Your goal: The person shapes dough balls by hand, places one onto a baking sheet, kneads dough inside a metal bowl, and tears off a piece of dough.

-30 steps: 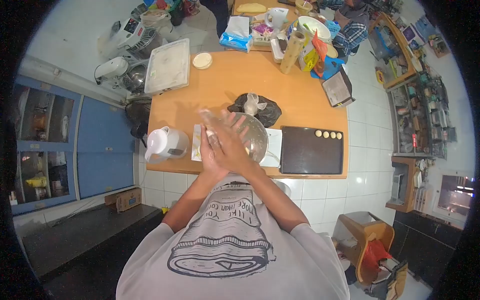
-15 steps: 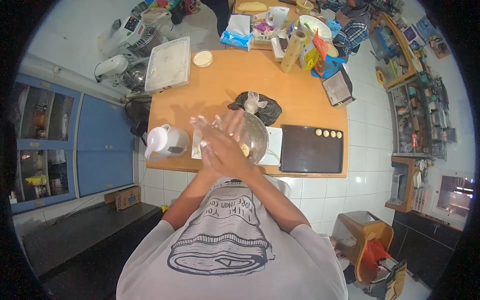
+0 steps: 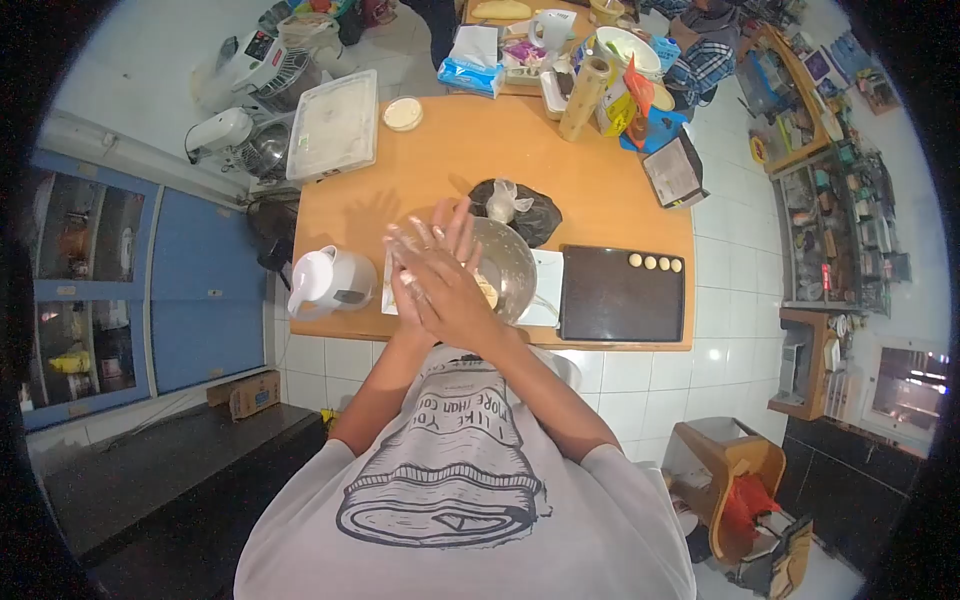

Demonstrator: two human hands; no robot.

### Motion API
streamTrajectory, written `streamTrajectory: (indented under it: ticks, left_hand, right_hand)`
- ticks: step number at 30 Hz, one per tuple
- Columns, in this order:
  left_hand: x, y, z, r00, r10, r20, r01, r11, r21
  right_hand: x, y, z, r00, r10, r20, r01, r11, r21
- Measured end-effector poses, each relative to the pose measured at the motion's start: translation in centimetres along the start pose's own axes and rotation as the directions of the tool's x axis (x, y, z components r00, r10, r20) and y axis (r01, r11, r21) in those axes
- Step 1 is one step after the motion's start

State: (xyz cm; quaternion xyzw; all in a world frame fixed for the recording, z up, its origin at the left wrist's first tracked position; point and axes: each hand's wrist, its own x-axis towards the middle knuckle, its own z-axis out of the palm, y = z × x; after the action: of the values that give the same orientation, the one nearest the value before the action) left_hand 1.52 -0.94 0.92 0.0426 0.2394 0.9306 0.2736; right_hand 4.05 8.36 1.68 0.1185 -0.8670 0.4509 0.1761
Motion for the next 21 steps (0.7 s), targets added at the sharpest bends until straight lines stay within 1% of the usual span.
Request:
streamTrajectory:
  ticks: [2, 5, 7, 8, 9, 11, 13, 14, 17, 19, 20, 21]
  left_hand:
    - [-0.5, -1.8, -2.3, 0.993, -0.049, 0.104, 0.051, 0.999, -0.013]
    - [-0.2, 0.4, 0.2, 0.996, -0.085, -0.027, 0.075, 0.967, -0.244]
    - [-0.1, -0.2, -0.6, 0.999, -0.014, 0.051, 0.022, 0.987, -0.160]
    - [0.0, -0.6, -0.9, 0.995, 0.018, 0.094, -0.006, 0.993, -0.122]
    - [-0.2, -0.9, -0.6, 0.996, -0.041, 0.073, 0.048, 0.994, -0.098]
    - [-1.0, -1.0, 0.1, 0.989, -0.149, 0.023, 0.149, 0.988, -0.047]
    - [-0.3, 0.3, 0.3, 0.996, -0.082, -0.023, 0.079, 0.990, -0.116]
    - [-0.1, 0.8, 0.3, 0.997, -0.055, -0.047, 0.047, 0.988, -0.148]
    - [-0.4, -2.2, -2.2, 0.985, 0.002, 0.171, 0.005, 0.999, -0.043]
    - [-0.4, -1.2, -1.0, 0.991, -0.102, 0.085, 0.115, 0.978, -0.173]
    - [-0.4, -0.4, -0.4, 0.986, -0.159, 0.045, 0.165, 0.957, -0.239]
    - [-0.3, 0.4, 0.1, 0.983, -0.180, 0.027, 0.181, 0.960, -0.215]
  right_hand:
    - [-0.1, 0.8, -0.1, 1.000, 0.004, 0.010, -0.004, 1.000, 0.009]
    - [0.0, 0.8, 0.3, 0.999, -0.007, 0.034, 0.005, 0.999, 0.051]
    - [-0.2, 0.0, 0.8, 0.998, -0.024, 0.059, 0.018, 0.995, 0.094]
    - [-0.5, 0.3, 0.7, 0.996, -0.030, 0.090, 0.023, 0.997, 0.072]
    - [-0.9, 0.8, 0.4, 0.992, -0.038, 0.124, 0.032, 0.998, 0.050]
    - [-0.9, 1.4, 0.3, 0.994, -0.024, 0.107, 0.021, 0.999, 0.028]
    - [0.0, 1.7, 0.3, 1.000, 0.026, 0.005, -0.027, 0.999, 0.030]
    - [0.1, 1.5, 0.3, 1.000, 0.000, 0.016, 0.000, 1.000, 0.001]
    - [0.5, 0.5, -0.2, 0.996, -0.068, 0.056, 0.073, 0.993, -0.094]
    - [1.0, -0.3, -0.8, 0.989, -0.117, 0.092, 0.130, 0.979, -0.154]
    - [1.1, -0.8, -1.4, 0.994, -0.077, 0.071, 0.078, 0.997, -0.003]
    - [1.1, -1.3, -2.3, 0.998, -0.034, 0.056, 0.026, 0.988, 0.149]
